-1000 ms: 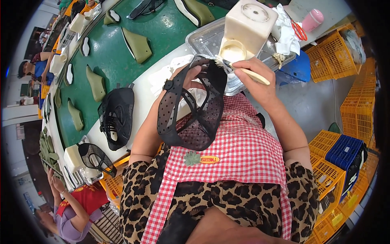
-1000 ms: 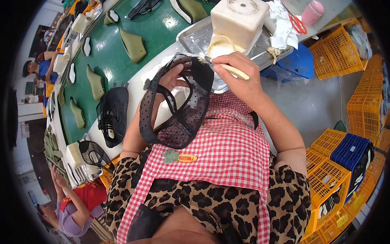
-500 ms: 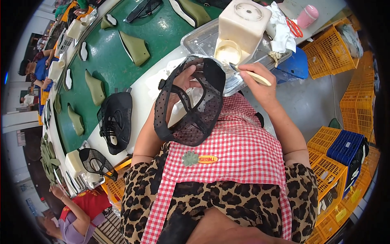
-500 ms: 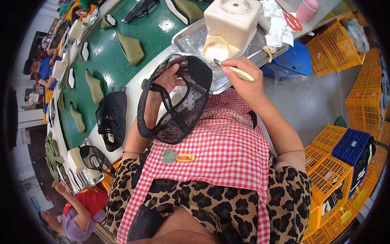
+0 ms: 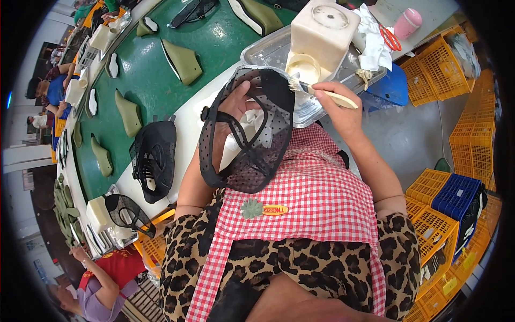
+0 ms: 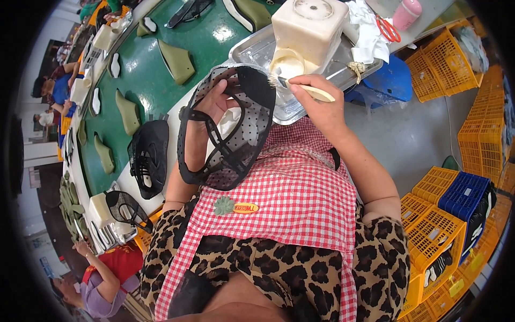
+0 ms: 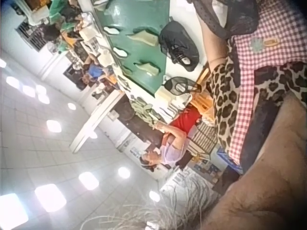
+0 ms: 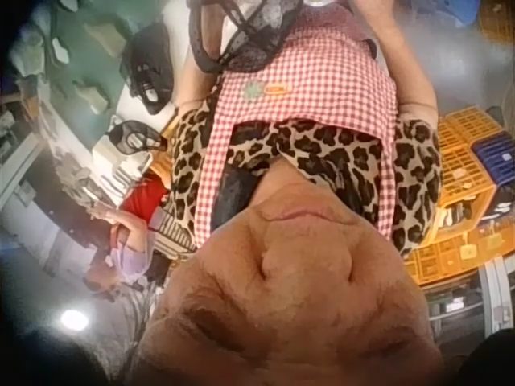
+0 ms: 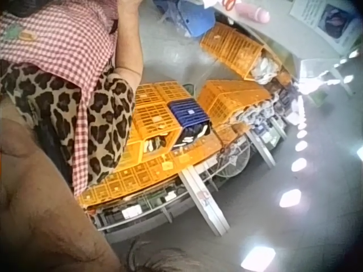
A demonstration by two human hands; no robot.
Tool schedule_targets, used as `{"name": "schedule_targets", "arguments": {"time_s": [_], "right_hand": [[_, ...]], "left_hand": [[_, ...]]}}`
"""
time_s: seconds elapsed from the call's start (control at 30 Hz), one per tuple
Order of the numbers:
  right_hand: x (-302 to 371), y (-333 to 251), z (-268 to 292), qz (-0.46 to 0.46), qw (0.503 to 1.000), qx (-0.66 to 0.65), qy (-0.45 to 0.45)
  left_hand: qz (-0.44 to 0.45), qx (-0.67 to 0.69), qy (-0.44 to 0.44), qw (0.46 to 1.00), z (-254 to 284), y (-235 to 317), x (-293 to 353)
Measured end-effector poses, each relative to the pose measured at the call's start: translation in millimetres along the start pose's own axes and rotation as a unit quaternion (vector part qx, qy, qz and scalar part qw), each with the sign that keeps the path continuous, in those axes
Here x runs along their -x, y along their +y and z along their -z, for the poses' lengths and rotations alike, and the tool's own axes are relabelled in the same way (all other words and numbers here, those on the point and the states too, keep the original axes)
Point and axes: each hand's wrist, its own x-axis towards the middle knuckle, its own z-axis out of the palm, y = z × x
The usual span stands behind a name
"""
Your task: The person takes shoe uppers from a plastic bag in a yellow crate and applies adhesive along the edges of the shoe uppers using a brush.
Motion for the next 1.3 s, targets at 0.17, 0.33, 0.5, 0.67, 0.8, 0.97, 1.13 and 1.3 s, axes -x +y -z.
{"name": "schedule_targets", "arguments": {"time_s": [0.17,0.33,0.5,0.67,0.8,0.97,1.13,1.3], "right_hand": [[11.0,1.8,-2.4,-0.055,0.997,-0.042,-0.044],[22.3,-3.9,-2.2,-0.097,0.989,-0.069,-0.090],[24.1,-8.2,-0.5,0.009,0.991,-0.043,-0.128],[27.0,10.0,-12.5,0.069,0.994,0.020,-0.079],[29.2,-5.6,-33.0,-0.044,0.991,-0.115,-0.052],[24.5,-4.5,-40.2,-0.057,0.992,-0.098,-0.049],[18.8,-9.7,-43.9,0.064,0.998,-0.024,0.007],[16.0,-5.7,-46.2,0.082,0.997,0.000,-0.002]], "left_hand": [[-0.054,-0.009,0.054,0.997,-3.8,-1.6,-5.5],[-0.114,-0.074,0.110,0.985,2.3,-0.8,-9.1],[-0.201,-0.105,0.169,0.959,12.3,-3.0,-14.0],[-0.277,-0.119,0.233,0.924,-10.1,7.0,-7.9],[-0.358,-0.212,0.271,0.868,-24.8,4.2,-3.2],[-0.367,-0.239,0.240,0.866,-45.5,6.9,10.3],[-0.146,-0.020,0.046,0.988,-30.7,7.0,20.2],[0.069,-0.045,-0.056,0.995,-15.9,7.7,20.9]]}}
